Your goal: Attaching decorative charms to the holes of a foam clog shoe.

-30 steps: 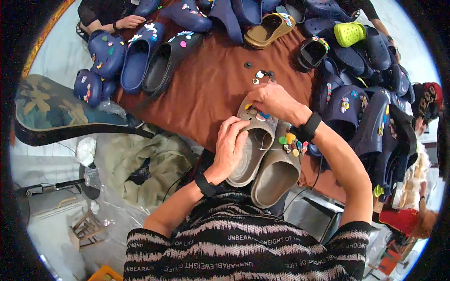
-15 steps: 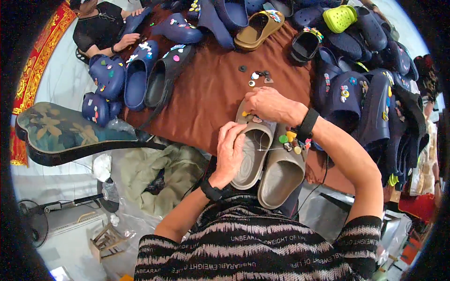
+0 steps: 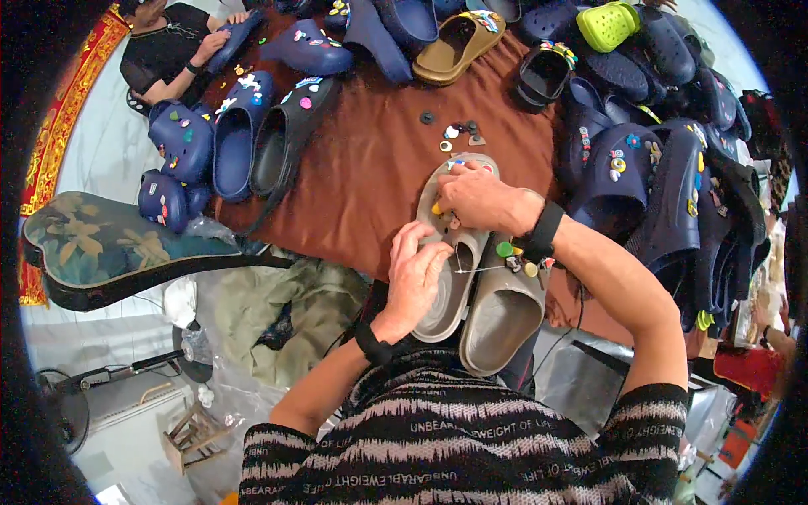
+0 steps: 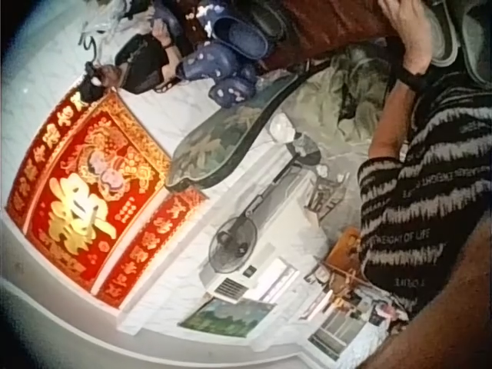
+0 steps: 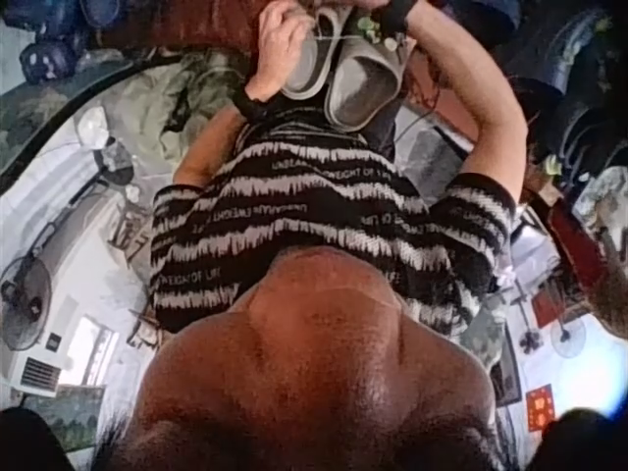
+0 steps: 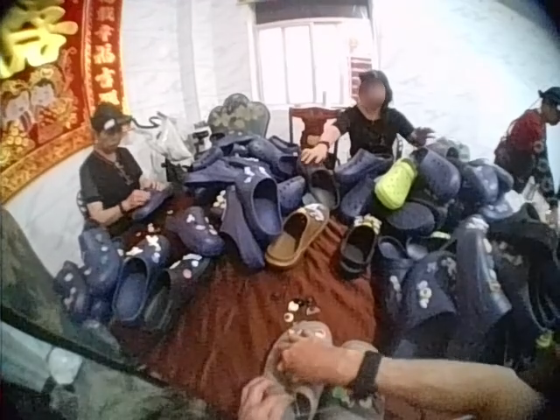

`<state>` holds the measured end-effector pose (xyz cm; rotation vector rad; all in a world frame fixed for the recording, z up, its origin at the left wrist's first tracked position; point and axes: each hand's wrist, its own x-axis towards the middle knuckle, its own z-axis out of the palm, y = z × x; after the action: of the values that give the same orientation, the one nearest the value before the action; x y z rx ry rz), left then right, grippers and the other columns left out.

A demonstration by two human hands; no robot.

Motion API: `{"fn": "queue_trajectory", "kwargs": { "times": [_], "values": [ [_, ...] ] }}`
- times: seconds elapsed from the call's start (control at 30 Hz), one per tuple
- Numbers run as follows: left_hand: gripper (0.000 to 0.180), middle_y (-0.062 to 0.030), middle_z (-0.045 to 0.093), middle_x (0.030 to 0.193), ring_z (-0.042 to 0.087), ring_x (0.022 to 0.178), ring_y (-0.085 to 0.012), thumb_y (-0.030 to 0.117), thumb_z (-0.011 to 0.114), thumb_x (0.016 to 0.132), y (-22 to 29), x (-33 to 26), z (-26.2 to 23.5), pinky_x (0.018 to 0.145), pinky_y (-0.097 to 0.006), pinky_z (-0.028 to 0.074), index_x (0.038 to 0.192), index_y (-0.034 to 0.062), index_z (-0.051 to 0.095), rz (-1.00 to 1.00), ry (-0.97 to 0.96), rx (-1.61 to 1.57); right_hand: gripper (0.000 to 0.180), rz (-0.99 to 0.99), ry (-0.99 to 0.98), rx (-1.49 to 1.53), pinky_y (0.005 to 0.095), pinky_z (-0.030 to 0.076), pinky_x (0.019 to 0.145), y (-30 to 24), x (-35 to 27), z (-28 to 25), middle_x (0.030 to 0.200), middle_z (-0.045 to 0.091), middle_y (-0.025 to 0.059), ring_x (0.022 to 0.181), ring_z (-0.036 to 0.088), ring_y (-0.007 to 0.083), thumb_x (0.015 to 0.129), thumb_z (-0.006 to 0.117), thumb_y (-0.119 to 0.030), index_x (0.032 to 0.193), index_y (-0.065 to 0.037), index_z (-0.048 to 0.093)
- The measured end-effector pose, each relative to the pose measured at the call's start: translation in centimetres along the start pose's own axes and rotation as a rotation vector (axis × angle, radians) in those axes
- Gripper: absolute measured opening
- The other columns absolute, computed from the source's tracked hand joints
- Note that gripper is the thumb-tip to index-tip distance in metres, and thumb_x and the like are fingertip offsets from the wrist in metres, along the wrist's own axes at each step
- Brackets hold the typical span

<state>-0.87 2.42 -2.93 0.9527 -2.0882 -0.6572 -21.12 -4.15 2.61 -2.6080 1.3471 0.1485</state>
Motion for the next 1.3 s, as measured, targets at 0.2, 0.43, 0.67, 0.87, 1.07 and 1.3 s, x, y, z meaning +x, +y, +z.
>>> {"fn": "queue_trajectory", "kwargs": {
  "times": [0.2, 0.43, 0.67, 0.87, 1.07, 1.3],
  "values": [
    [0.015, -0.0161, 0.056, 0.117, 0.053, 0.113, -0.0331, 0.011, 0.052, 0.099, 0.5, 0.2, -0.2, 0.101, -0.041, 0.041, 0.108, 0.0010, 0.056, -0.110, 0.090, -0.215, 0.023, 0.029, 0.113, 0.462, 0.0438, 0.053, 0.079, 1.6, 0.0, -1.5, 0.089, 0.072, 0.0130, 0.088, 0.068, 0.0330, 0.078, 0.073, -0.024, 0.094, -0.008, 0.076],
    [0.027, -0.0185, 0.053, 0.122, 0.051, 0.118, -0.0327, 0.016, 0.052, 0.099, 1.1, 0.3, -0.8, 0.104, -0.040, 0.039, 0.120, -0.0008, 0.052, -0.130, 0.038, -0.122, 0.019, 0.022, 0.059, 0.465, 0.0418, 0.053, 0.079, 1.8, 1.1, -2.4, 0.093, 0.073, 0.0140, 0.088, 0.069, 0.0326, 0.082, 0.067, -0.014, 0.097, -0.005, 0.074],
    [0.032, -0.0202, 0.051, 0.125, 0.048, 0.120, -0.0361, 0.020, 0.055, 0.098, 1.3, 1.4, -0.9, 0.104, -0.043, 0.037, 0.123, 0.0002, 0.053, -0.135, -0.015, -0.150, 0.017, 0.019, 0.155, 0.407, 0.0453, 0.055, 0.075, 2.2, 1.1, -2.5, 0.089, 0.072, 0.0156, 0.085, 0.069, 0.0352, 0.082, 0.065, -0.014, 0.094, -0.007, 0.074],
    [0.030, -0.0193, 0.050, 0.125, 0.047, 0.122, -0.0354, 0.019, 0.053, 0.099, 1.4, 1.3, -0.2, 0.106, -0.043, 0.036, 0.122, 0.0002, 0.054, -0.127, 0.016, -0.150, 0.014, -0.017, 0.370, 0.341, 0.0436, 0.053, 0.077, 1.8, 1.4, -1.7, 0.089, 0.069, 0.0128, 0.088, 0.067, 0.0337, 0.082, 0.063, -0.011, 0.092, -0.006, 0.071],
    [0.029, -0.0181, 0.049, 0.127, 0.046, 0.124, -0.0338, 0.018, 0.050, 0.101, 1.2, 1.3, -0.2, 0.108, -0.041, 0.036, 0.124, 0.0001, 0.053, -0.145, 0.010, -0.130, 0.011, -0.100, 0.278, 0.180, 0.0473, 0.055, 0.074, 1.8, 2.2, -0.8, 0.086, 0.069, 0.0157, 0.087, 0.069, 0.0372, 0.079, 0.063, -0.011, 0.088, -0.006, 0.067],
    [0.028, -0.0184, 0.049, 0.126, 0.047, 0.123, -0.0333, 0.018, 0.049, 0.101, 1.4, 1.3, -0.2, 0.107, -0.041, 0.036, 0.123, -0.0002, 0.053, -0.132, 0.006, -0.127, 0.011, -0.167, 0.269, 0.062, 0.0454, 0.053, 0.074, 1.2, 1.6, -1.4, 0.081, 0.065, 0.0130, 0.084, 0.067, 0.0334, 0.078, 0.065, -0.015, 0.083, -0.005, 0.067]
  ]
}}
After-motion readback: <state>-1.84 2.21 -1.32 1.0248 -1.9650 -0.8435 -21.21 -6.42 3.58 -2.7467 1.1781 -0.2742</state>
